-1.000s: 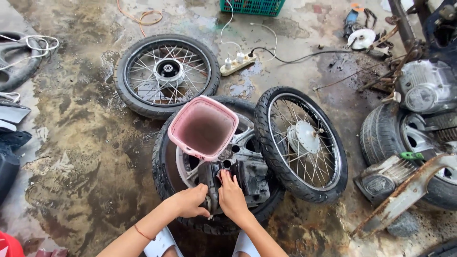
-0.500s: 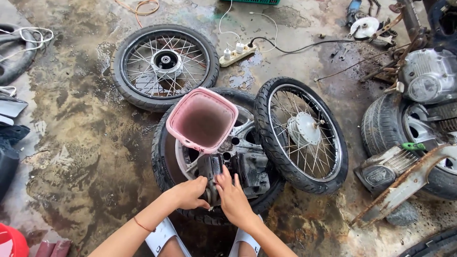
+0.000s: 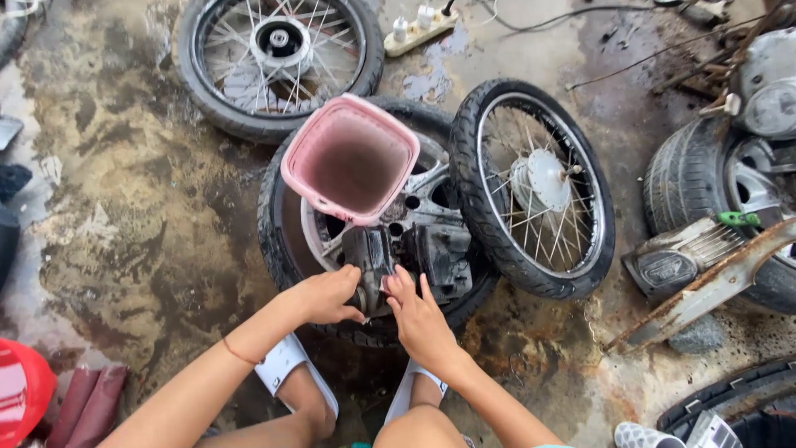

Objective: The person scrubs a dark mechanical part resting on a tire using a red abrasive pad and water from a pink bucket. They repeatedly dip the pad into the bucket and scrub the object's surface.

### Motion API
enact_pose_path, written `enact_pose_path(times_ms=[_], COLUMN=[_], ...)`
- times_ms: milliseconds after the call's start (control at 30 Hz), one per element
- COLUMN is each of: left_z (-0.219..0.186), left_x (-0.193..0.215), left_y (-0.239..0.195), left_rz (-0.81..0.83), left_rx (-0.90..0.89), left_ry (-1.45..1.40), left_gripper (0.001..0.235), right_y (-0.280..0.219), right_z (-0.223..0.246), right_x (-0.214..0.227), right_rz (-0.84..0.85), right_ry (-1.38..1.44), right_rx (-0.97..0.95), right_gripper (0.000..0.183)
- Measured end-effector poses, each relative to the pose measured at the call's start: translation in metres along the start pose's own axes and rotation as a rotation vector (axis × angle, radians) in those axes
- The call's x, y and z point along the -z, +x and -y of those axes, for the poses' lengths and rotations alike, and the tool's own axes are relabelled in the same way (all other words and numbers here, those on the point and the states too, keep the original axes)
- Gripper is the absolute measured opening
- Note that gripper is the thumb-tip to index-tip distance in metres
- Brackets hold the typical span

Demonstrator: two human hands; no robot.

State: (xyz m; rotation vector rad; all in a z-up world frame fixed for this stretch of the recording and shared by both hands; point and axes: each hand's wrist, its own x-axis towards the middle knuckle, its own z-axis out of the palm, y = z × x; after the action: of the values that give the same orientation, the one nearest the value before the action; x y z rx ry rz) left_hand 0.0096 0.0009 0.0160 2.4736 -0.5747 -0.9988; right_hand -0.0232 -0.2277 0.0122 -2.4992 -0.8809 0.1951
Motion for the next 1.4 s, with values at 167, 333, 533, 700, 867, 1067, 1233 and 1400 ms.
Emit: enact_pose_path(times_ms=[167,333,533,700,867,1067,1233,1400], left_z=[0.005,0.002,0.006,0.006,0.007,0.007,-0.002,-0.003], left_x=[-0.006,-0.003,-0.011,-0.005,-0.006,-0.010,-0.011,-0.039], left_y=[0.002,-0.003,0.003,0.001,0.004,0.003,-0.012,-0.018], left_rz=[0.005,-0.002,0.002,-0.005,-0.002,-0.031,-0.058,-0.173], left_rx=[-0.001,0.012,-0.007,0.003,-0.003,0.004,-0.005,-0.010], left_ry=[-0.017,-0.027,0.006,-0.008,-0.012,-0.023,-0.020,0.119], left_gripper=[0.061,0.058,0.059,0.061,0.061,0.060,0.061,0.055], right_y=[0.043,0.023,0.029,0.035,0.010,0.037,-0.006,-0.013], right_z=[-0.012,0.000,-0.015,-0.007,0.000,-0.003,-0.005,-0.002], right_x=[-0.016,0.002,-0.030,-0.014,-0.003,-0.009,0.025,0.063], right_rz=[-0.031,-0.020,-0.056,-0.097,-0.106,-0.152,-0.116,-0.481], right_ry=[0.138,0.187,-0.003,0.158,0.080,0.114,0.084,0.259], right_rx=[0.033,0.011,0.109,0.023,0.049,0.047,0.118,-0.191], right_gripper=[0.048,0.044,0.039,0.034,0.032,0.030,0.027,0.030])
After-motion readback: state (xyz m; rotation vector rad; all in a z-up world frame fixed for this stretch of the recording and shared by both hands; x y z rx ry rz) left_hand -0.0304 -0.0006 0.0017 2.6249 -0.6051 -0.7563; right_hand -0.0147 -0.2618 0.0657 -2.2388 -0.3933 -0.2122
